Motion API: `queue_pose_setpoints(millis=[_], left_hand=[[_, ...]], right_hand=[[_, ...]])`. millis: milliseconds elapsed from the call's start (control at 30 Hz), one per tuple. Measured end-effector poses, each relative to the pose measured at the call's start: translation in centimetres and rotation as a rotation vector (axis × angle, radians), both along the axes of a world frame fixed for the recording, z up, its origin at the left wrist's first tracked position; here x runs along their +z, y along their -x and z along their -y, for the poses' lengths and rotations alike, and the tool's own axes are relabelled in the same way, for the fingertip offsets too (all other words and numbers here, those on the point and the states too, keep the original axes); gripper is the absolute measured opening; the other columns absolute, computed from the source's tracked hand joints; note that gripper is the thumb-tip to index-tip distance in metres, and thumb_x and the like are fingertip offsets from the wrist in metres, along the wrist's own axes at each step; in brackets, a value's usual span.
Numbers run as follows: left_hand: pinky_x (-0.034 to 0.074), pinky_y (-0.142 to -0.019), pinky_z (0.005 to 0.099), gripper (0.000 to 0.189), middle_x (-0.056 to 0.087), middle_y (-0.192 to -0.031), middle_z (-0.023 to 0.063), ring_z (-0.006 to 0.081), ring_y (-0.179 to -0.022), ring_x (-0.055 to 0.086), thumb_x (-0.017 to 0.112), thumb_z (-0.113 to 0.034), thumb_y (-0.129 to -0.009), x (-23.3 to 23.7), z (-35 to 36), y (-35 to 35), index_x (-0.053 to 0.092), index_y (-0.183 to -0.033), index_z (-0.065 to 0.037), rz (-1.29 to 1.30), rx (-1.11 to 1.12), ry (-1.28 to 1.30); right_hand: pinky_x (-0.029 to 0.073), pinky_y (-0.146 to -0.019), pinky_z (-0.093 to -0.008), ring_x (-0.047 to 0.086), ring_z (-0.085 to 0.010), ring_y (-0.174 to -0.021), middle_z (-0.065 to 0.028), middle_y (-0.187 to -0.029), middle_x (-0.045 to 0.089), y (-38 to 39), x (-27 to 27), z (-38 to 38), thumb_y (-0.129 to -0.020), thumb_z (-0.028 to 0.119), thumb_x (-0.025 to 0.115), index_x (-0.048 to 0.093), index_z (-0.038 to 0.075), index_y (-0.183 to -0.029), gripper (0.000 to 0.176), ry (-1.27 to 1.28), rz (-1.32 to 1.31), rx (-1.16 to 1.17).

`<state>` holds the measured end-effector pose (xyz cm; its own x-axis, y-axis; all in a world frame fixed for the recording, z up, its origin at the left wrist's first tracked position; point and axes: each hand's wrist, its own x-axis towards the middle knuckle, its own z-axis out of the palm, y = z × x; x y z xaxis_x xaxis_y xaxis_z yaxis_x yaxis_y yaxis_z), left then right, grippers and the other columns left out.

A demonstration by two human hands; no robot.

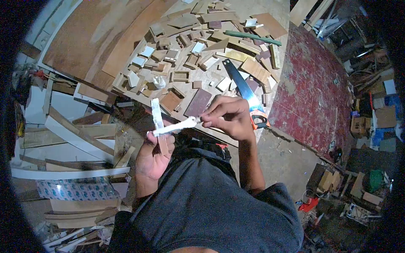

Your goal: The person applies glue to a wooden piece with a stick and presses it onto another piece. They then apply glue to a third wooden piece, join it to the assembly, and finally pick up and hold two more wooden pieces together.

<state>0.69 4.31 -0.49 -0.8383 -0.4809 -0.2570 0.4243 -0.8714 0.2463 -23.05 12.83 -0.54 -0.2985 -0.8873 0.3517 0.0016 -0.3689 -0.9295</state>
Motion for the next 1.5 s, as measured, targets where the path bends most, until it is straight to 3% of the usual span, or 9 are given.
queue_pose_setpoints(millis=[200, 333, 467, 633, 733, 867, 1100, 1167, 1500], left_hand=[[0.052, -0.084, 0.0265, 0.034, 0.066, -0.105, 0.0029, 0.0132, -0.097, 0.063, 0.075, -0.012, -0.083, -0.4, 0.1, -0.4, 0.062, -0.114, -0.007, -0.007, 0.072, -0.036], [0.051, -0.088, 0.0265, 0.034, 0.067, -0.108, 0.0044, 0.0140, -0.100, 0.063, 0.074, -0.010, -0.083, -0.1, -0.1, -0.3, 0.062, -0.114, -0.006, 0.033, 0.076, 0.021], [0.051, -0.089, 0.0260, 0.035, 0.067, -0.109, 0.0051, 0.0145, -0.102, 0.063, 0.074, -0.009, -0.082, -0.4, 0.0, -0.6, 0.062, -0.114, -0.005, 0.080, 0.105, 0.009], [0.049, -0.082, 0.0246, 0.041, 0.063, -0.107, 0.0051, 0.0123, -0.094, 0.058, 0.076, -0.013, -0.081, 1.0, -0.5, 0.0, 0.058, -0.117, -0.003, 0.138, 0.140, 0.081], [0.049, -0.081, 0.0245, 0.042, 0.063, -0.107, 0.0047, 0.0114, -0.092, 0.058, 0.077, -0.012, -0.080, 0.9, -0.5, -0.1, 0.058, -0.117, -0.003, 0.128, 0.119, 0.125], [0.052, -0.085, 0.0246, 0.040, 0.067, -0.108, 0.0045, 0.0127, -0.097, 0.063, 0.077, -0.006, -0.079, 0.1, -0.4, -0.5, 0.062, -0.116, -0.005, 0.094, 0.096, 0.043], [0.051, -0.089, 0.0264, 0.039, 0.067, -0.108, 0.0049, 0.0141, -0.099, 0.063, 0.076, -0.008, -0.080, 0.6, -1.0, -0.5, 0.062, -0.116, -0.005, 0.099, 0.140, 0.049], [0.046, -0.081, 0.0241, 0.048, 0.061, -0.105, 0.0071, 0.0157, -0.094, 0.057, 0.078, -0.014, -0.079, 1.2, -1.4, -0.3, 0.055, -0.119, 0.001, 0.209, 0.186, 0.115], [0.050, -0.083, 0.0283, 0.046, 0.063, -0.108, 0.0090, 0.0190, -0.097, 0.060, 0.077, -0.010, -0.079, 1.3, -2.1, -0.1, 0.057, -0.119, -0.002, 0.235, 0.193, 0.224]], right_hand=[[0.056, -0.064, -0.0300, 0.067, -0.0209, -0.070, -0.0159, -0.080, 0.067, -0.5, -0.8, 0.5, -0.069, -0.008, 0.076, 0.073, -0.003, -0.081, 0.014, 0.079, 0.246, 0.054], [0.057, -0.063, -0.0302, 0.068, -0.0210, -0.071, -0.0156, -0.081, 0.067, -0.8, -0.4, 1.1, -0.070, -0.010, 0.075, 0.072, -0.004, -0.082, 0.014, 0.047, 0.269, -0.112], [0.054, -0.067, -0.0273, 0.067, -0.0190, -0.072, -0.0151, -0.079, 0.069, 0.1, -0.3, 0.2, -0.068, -0.005, 0.078, 0.074, -0.002, -0.081, 0.013, -0.034, -0.021, 0.027], [0.054, -0.067, -0.0277, 0.067, -0.0198, -0.072, -0.0140, -0.081, 0.068, -0.8, -1.0, 0.3, -0.069, -0.005, 0.078, 0.073, -0.002, -0.083, 0.015, 0.115, 0.348, 0.035], [0.053, -0.067, -0.0274, 0.067, -0.0191, -0.072, -0.0134, -0.083, 0.067, -1.0, -0.8, 0.9, -0.069, -0.007, 0.077, 0.072, -0.002, -0.084, 0.016, 0.078, 0.202, -0.085], [0.053, -0.067, -0.0278, 0.066, -0.0181, -0.072, -0.0132, -0.081, 0.068, -0.1, -0.6, 0.2, -0.068, -0.007, 0.078, 0.074, -0.001, -0.080, 0.015, -0.006, 0.032, 0.061], [0.057, -0.065, -0.0295, 0.067, -0.0204, -0.071, -0.0154, -0.083, 0.066, -0.8, -1.6, -0.1, -0.069, -0.009, 0.076, 0.072, -0.003, -0.082, 0.015, 0.130, 0.293, 0.060], [0.058, -0.064, -0.0300, 0.068, -0.0215, -0.071, -0.0163, -0.086, 0.065, -1.1, -2.0, 0.0, -0.071, -0.010, 0.074, 0.070, -0.005, -0.087, 0.017, 0.188, 0.381, 0.008], [0.055, -0.063, -0.0297, 0.066, -0.0199, -0.070, -0.0149, -0.082, 0.065, -1.0, -0.9, -1.4, -0.076, -0.008, 0.072, 0.070, -0.006, -0.090, 0.014, 0.032, 0.193, 0.030]])
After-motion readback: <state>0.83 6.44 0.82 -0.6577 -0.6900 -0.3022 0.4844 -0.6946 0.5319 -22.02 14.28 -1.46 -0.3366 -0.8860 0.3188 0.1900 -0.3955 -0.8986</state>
